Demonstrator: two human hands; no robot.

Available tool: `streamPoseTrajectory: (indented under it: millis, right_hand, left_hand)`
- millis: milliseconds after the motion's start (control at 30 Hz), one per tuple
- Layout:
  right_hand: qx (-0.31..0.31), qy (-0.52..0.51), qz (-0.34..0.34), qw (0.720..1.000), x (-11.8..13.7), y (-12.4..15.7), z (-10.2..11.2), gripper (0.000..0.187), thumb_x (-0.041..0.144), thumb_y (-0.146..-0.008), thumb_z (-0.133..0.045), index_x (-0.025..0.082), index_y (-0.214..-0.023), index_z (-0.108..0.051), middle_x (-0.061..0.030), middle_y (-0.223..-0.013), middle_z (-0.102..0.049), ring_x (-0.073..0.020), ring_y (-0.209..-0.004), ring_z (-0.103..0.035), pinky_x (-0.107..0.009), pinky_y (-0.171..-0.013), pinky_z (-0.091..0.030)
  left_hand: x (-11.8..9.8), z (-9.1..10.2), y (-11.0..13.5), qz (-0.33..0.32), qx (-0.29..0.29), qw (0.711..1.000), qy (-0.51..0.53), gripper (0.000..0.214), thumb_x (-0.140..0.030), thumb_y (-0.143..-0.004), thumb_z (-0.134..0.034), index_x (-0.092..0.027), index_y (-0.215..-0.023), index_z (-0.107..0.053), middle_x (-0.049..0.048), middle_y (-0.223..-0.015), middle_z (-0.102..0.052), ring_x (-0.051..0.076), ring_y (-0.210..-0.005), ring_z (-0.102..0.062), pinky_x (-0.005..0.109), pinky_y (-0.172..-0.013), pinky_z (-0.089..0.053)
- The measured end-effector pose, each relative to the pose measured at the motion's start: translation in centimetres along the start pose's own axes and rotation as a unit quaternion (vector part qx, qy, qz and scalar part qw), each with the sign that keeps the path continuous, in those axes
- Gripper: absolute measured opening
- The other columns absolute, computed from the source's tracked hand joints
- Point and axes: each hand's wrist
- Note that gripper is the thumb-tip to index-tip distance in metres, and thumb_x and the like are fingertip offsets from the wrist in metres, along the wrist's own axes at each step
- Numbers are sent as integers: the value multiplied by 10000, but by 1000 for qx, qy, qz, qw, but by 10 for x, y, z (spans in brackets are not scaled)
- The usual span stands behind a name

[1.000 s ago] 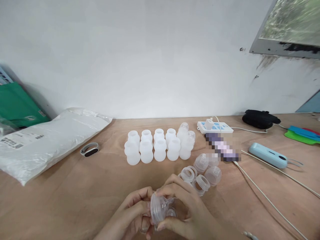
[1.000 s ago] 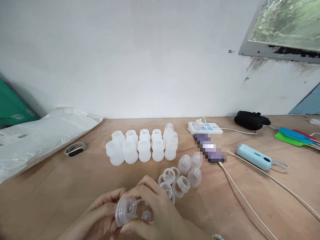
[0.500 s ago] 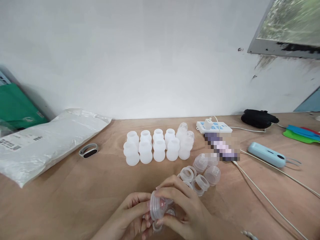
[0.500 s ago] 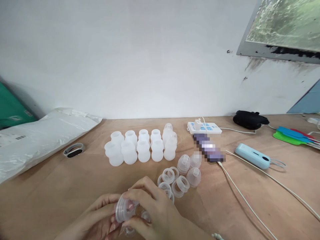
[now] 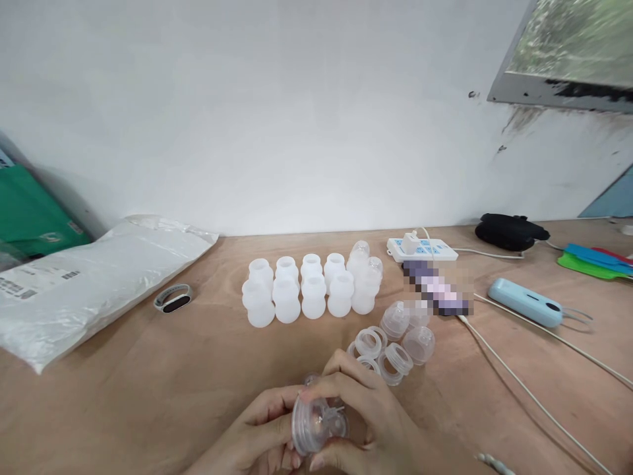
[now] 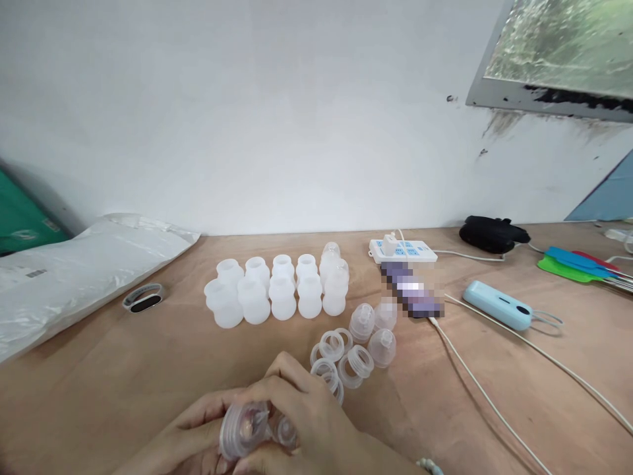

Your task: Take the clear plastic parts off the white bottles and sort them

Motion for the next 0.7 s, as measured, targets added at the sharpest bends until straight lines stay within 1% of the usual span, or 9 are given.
streamPoseTrajectory:
  millis: [100, 167, 267, 333, 433, 500, 600, 700]
  right_hand:
    - [5, -13, -6, 1000, 1, 0, 0, 307, 473, -901, -671, 211, -1060, -658, -36, -895, -553, -173, -792, -571, -283, -675, -492]
    - [6, -25, -13, 1000, 1, 1, 0, 326, 492, -889, -678, 216, -1059, -656, -31, -887, -547, -170, -770, -558, -285, -662, -484]
    - [-5, -99, -55, 994, 4, 2, 2, 345, 483, -833, -746, 241, -1058, -645, -22, -879, -572, -169, -760, -579, -291, -666, -493]
    - [-27, -179, -93, 979, 4, 2, 9, 369, 481, -831, -754, 272, -1097, -605, -12, -884, -611, -170, -767, -633, -293, -672, -515]
    - [-100, -292, -132, 942, -1, 0, 25, 363, 494, -863, -722, 300, -1129, -570, -4, -891, -673, -177, -786, -701, -283, -656, -539]
    - [-173, -319, -133, 922, -6, -2, 37, 326, 476, -858, -732, 289, -1095, -607, 1, -850, -687, -178, -776, -701, -274, -639, -539]
    - [-275, -258, -126, 918, -11, -5, 50, 258, 431, -884, -703, 275, -1081, -647, -3, -842, -680, -167, -741, -663, -274, -620, -540]
    - [-338, -151, -112, 922, -10, -8, 55, 233, 357, -895, -679, 269, -1109, -653, -22, -934, -671, -177, -823, -647, -296, -690, -550]
  left_hand:
    - [-3, -5, 1, 9, 4, 1000, 19, 325, -401, -705, -874, -152, -896, -789, 43, -753, -648, 101, -600, -482, 197, -557, -438]
    - [-5, -8, 3, 18, 7, 1000, 20, 300, -366, -711, -874, -138, -887, -788, 47, -747, -649, 93, -586, -465, 196, -567, -447]
    - [-5, -8, 5, 12, 9, 999, 32, 323, -383, -711, -871, -138, -899, -774, 50, -762, -641, 103, -595, -473, 186, -526, -440]
    - [-6, -4, 6, -4, 14, 999, 41, 326, -420, -707, -868, -145, -829, -743, 27, -701, -595, 106, -579, -459, 182, -491, -431]
    - [-9, 4, 3, -53, 12, 997, 63, 321, -417, -742, -839, -162, -696, -650, -24, -615, -476, 92, -534, -385, 178, -466, -418]
    - [-12, 11, 0, -95, 2, 992, 80, 318, -394, -754, -823, -170, -669, -613, -36, -631, -426, 94, -546, -365, 177, -467, -416]
    - [-17, 19, -6, -147, -33, 986, 70, 298, -396, -740, -806, -181, -682, -608, -24, -707, -435, 120, -623, -401, 199, -522, -454]
    - [-18, 28, -13, -179, -102, 978, 16, 319, -469, -748, -781, -197, -715, -618, -13, -769, -468, 146, -694, -432, 215, -553, -461]
Point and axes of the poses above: each hand's wrist, its own y-axis away from the middle knuckle, its own z-axis out of the back of the hand, x = y × z
